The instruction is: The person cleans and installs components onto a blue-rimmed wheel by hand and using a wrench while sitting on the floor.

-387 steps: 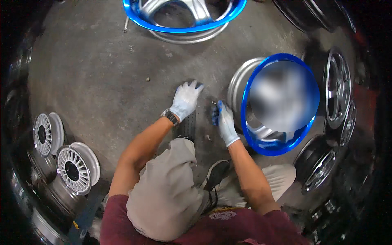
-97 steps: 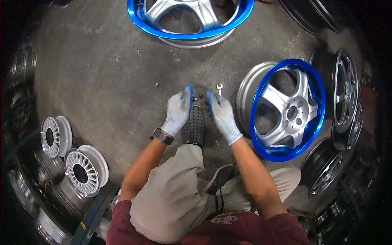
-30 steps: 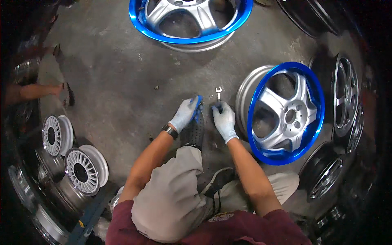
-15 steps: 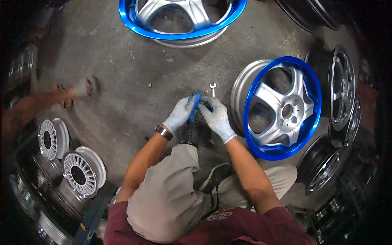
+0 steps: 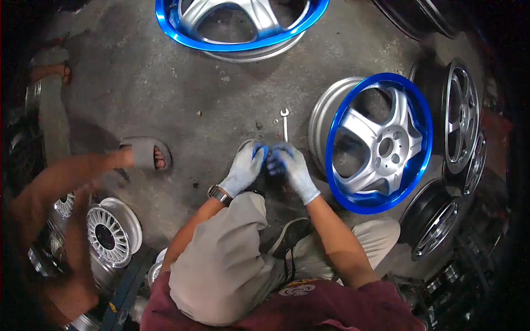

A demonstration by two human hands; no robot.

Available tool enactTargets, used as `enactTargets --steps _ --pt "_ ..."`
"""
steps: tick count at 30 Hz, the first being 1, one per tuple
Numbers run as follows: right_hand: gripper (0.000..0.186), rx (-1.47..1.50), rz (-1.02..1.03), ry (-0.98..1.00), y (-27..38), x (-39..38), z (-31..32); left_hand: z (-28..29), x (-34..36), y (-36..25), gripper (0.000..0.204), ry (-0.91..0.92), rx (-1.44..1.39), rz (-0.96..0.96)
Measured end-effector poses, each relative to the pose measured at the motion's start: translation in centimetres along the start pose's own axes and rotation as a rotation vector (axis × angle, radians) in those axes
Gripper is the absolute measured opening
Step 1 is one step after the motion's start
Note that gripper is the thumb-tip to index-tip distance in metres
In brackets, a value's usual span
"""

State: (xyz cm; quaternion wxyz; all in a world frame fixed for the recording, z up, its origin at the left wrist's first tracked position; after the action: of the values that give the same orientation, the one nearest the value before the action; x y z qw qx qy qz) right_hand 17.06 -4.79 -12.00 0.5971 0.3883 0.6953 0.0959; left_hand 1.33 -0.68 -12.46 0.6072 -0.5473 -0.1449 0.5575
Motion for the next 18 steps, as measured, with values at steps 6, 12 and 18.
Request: enactTargets --steps 6,12,18 --pt "0.047 0.107 -0.211 0.070 -2.1 -0.5 0.0 -0.2 -1.1 -2.5 0.023 0.020 0.218 -0.091" --pt "0.041 0.062 -0.129 0.047 -1.4 -1.1 0.2 -0.1 -0.4 -2.9 0.025 0.122 0.355 -0.173" --pt "0.034 -0.283 0.124 -0.130 -1.3 0.1 -0.2 -1.6 -0.3 -1.7 0.025 -0.065 -0.122 -0.076"
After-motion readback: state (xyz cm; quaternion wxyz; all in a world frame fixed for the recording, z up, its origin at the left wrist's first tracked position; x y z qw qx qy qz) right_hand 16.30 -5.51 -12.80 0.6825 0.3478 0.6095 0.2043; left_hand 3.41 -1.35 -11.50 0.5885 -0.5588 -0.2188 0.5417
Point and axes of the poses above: each hand's wrist, its own x-axis towards the middle knuckle, its own z-axis out of the back of the hand, y = z × x, the point moved 4 cm from there along x, towards the middle knuckle, and after that the axes turned 4 degrees about z, right-handed, at the moved point
